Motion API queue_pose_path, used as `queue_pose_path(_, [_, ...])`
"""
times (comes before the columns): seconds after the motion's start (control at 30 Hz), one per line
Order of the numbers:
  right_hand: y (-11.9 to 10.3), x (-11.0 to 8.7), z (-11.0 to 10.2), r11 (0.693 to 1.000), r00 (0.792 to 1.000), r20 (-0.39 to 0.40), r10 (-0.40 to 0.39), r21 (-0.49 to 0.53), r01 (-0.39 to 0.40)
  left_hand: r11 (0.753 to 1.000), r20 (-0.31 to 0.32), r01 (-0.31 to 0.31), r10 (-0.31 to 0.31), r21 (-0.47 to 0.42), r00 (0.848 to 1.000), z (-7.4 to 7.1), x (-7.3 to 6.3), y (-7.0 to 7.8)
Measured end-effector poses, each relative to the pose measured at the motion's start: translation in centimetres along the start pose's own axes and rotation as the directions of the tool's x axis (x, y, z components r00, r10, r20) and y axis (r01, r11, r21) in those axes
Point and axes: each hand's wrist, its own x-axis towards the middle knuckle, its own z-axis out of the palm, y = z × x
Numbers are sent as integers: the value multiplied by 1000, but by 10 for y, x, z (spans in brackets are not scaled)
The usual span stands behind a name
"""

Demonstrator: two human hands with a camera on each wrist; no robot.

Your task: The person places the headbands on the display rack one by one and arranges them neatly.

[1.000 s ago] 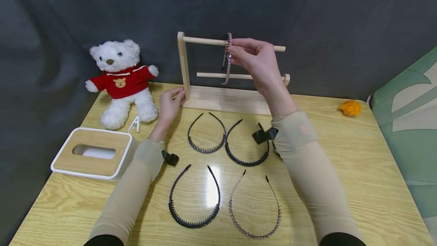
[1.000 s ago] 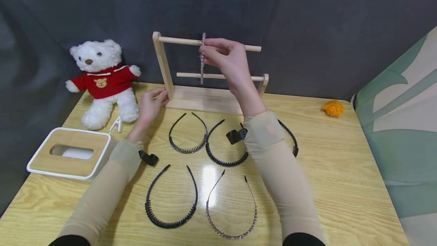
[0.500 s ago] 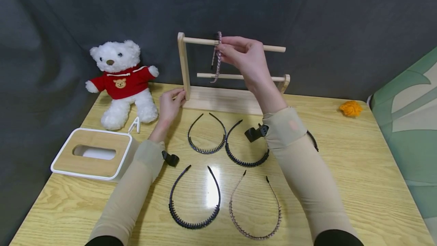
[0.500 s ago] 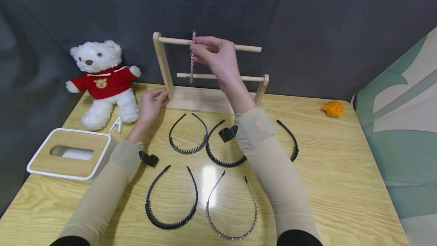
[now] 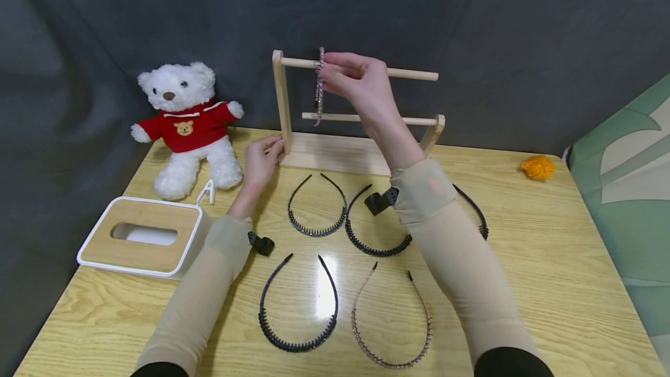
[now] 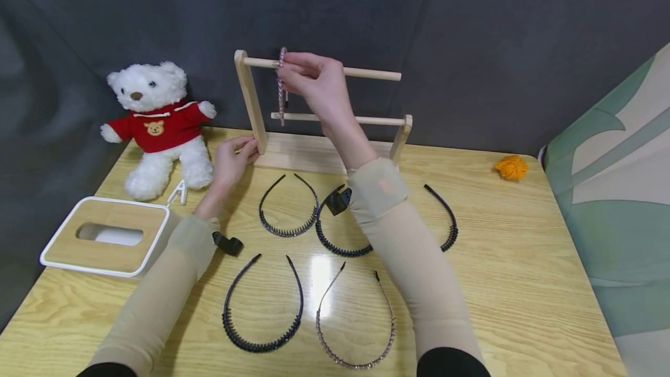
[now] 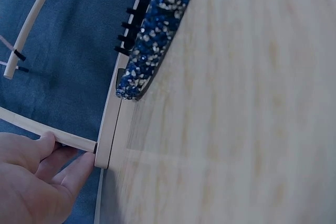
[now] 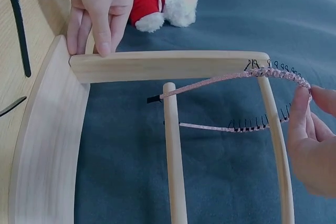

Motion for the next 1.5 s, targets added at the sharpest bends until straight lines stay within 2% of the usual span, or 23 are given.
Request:
queue_pose_path(0.4, [5, 12, 20, 1000, 1000, -3, -8, -23, 8, 1000, 3, 10, -10, -28, 1000, 0, -1, 0])
queue_pose_path(0.67, [8, 17, 32, 999, 1000, 10, 0, -48, 0, 1000, 8, 14, -14, -1, 1000, 0, 0, 0])
queue_pose_path(1.0, [12, 20, 38, 995, 1000, 17, -24, -93, 25, 1000, 13, 28, -28, -6, 1000, 0, 0, 1])
queue_pose_path(1.23, [13, 23, 41, 995, 1000, -7, 0, -97, -1, 999, 18, 35, -35, -18, 999, 0, 0, 1])
queue_pose_path(1.5, [17, 24, 44, 991, 999, -26, -25, -131, 22, 999, 23, 41, -40, -31, 999, -1, -1, 1])
